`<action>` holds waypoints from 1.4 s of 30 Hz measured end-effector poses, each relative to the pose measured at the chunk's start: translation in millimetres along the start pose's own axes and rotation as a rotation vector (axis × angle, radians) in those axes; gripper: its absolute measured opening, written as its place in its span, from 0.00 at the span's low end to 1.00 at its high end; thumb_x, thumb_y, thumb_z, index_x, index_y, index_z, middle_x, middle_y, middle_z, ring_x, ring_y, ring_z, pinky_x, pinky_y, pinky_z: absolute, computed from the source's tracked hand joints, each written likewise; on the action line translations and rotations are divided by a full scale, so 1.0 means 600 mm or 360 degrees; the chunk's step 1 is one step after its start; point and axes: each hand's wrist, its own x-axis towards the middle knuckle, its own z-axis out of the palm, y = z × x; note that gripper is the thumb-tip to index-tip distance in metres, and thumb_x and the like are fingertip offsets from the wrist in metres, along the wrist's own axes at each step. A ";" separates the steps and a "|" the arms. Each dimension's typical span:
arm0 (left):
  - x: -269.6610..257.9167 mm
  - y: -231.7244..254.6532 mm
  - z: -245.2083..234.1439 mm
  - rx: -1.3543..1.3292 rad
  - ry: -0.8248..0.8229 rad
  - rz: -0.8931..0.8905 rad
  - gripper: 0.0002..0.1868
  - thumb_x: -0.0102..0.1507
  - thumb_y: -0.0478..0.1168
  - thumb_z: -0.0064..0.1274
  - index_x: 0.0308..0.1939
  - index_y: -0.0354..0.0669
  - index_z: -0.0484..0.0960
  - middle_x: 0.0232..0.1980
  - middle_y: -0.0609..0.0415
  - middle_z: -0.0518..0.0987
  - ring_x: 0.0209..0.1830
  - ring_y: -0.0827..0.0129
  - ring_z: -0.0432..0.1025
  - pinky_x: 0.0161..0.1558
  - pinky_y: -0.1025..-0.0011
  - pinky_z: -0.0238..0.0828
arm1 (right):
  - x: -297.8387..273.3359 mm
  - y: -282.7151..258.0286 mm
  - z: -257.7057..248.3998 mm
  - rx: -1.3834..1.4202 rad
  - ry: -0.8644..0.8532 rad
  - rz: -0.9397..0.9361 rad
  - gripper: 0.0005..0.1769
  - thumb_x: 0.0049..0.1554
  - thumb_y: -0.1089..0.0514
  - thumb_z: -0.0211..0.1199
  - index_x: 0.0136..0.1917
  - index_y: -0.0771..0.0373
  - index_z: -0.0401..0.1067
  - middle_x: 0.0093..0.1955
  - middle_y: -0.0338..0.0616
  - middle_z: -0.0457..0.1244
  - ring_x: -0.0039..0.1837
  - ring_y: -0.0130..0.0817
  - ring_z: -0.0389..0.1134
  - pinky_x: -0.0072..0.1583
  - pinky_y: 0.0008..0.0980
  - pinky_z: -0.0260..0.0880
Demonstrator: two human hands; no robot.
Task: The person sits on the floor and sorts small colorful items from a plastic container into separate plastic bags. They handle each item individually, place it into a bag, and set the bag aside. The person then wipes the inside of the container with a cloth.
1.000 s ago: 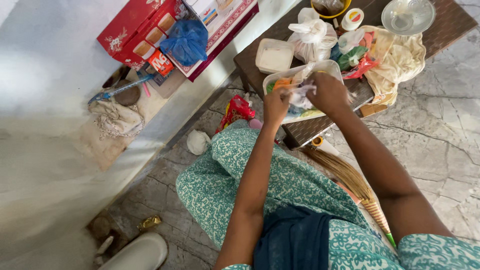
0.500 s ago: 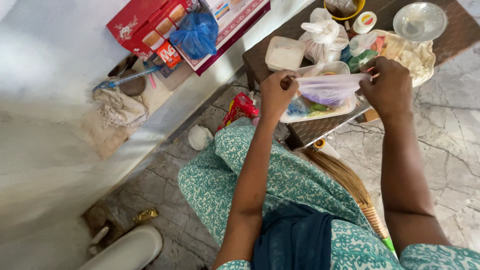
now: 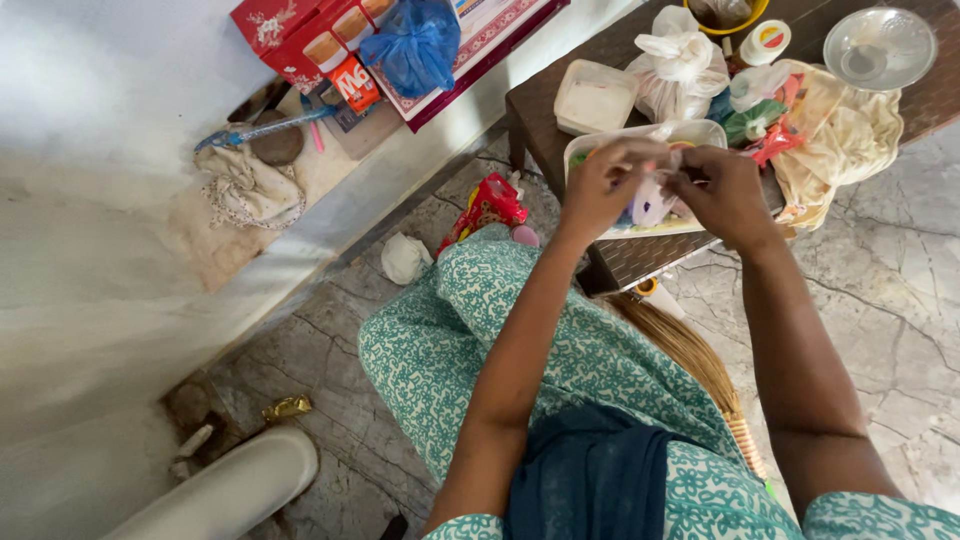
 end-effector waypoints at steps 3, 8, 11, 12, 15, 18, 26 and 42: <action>-0.019 -0.015 -0.031 0.1306 0.0143 0.0441 0.39 0.55 0.37 0.67 0.71 0.49 0.73 0.65 0.47 0.73 0.65 0.56 0.68 0.66 0.56 0.69 | 0.003 0.010 -0.003 0.0089 -0.0052 0.0249 0.10 0.62 0.65 0.70 0.53 0.73 0.75 0.40 0.44 0.64 0.44 0.26 0.63 0.47 0.30 0.64; -0.041 -0.061 0.043 0.1020 0.0032 0.0015 0.46 0.46 0.48 0.72 0.69 0.57 0.74 0.54 0.42 0.71 0.55 0.51 0.70 0.54 0.56 0.71 | -0.007 -0.002 0.002 0.0449 -0.0174 0.0023 0.12 0.60 0.69 0.64 0.58 0.72 0.73 0.46 0.39 0.66 0.48 0.19 0.65 0.49 0.24 0.69; -0.012 -0.092 0.058 0.0889 0.0065 -0.0209 0.26 0.56 0.44 0.70 0.59 0.56 0.83 0.45 0.44 0.77 0.47 0.59 0.75 0.50 0.63 0.72 | -0.019 -0.003 -0.008 0.0547 -0.0052 -0.0085 0.15 0.60 0.71 0.62 0.61 0.72 0.72 0.53 0.40 0.66 0.54 0.21 0.68 0.55 0.25 0.71; 0.002 -0.101 0.058 0.0964 0.0051 -0.0294 0.20 0.58 0.44 0.70 0.54 0.55 0.86 0.42 0.45 0.80 0.45 0.59 0.77 0.48 0.63 0.71 | -0.026 0.003 -0.014 0.0583 0.0002 -0.0118 0.17 0.59 0.71 0.61 0.62 0.71 0.72 0.56 0.40 0.66 0.57 0.22 0.69 0.58 0.25 0.72; 0.020 -0.120 0.028 0.0628 0.0026 -0.0339 0.17 0.53 0.40 0.67 0.46 0.48 0.87 0.38 0.49 0.87 0.37 0.65 0.83 0.43 0.71 0.78 | -0.061 0.040 -0.021 0.0494 0.0289 0.0108 0.19 0.59 0.73 0.58 0.63 0.70 0.73 0.57 0.39 0.69 0.57 0.23 0.71 0.57 0.23 0.71; 0.027 -0.117 0.027 0.0595 0.0183 -0.0178 0.15 0.54 0.38 0.69 0.45 0.43 0.87 0.41 0.49 0.88 0.38 0.67 0.83 0.44 0.71 0.80 | -0.098 0.092 0.012 0.0304 0.0452 0.0614 0.15 0.60 0.69 0.68 0.60 0.68 0.75 0.43 0.44 0.64 0.41 0.30 0.60 0.43 0.28 0.62; 0.026 -0.018 0.039 0.0049 -0.0505 0.0115 0.18 0.56 0.28 0.63 0.50 0.43 0.85 0.49 0.53 0.85 0.48 0.68 0.81 0.54 0.70 0.80 | -0.092 0.214 0.139 0.1943 0.0009 0.0619 0.09 0.57 0.70 0.61 0.52 0.65 0.75 0.44 0.38 0.69 0.44 0.26 0.68 0.48 0.25 0.70; -0.002 -0.056 0.036 0.0475 0.0458 0.0250 0.13 0.59 0.32 0.65 0.42 0.39 0.75 0.41 0.53 0.81 0.40 0.68 0.79 0.44 0.70 0.78 | -0.056 0.000 0.072 0.1077 0.0467 0.0014 0.27 0.62 0.70 0.65 0.73 0.68 0.63 0.67 0.46 0.65 0.67 0.30 0.70 0.67 0.28 0.73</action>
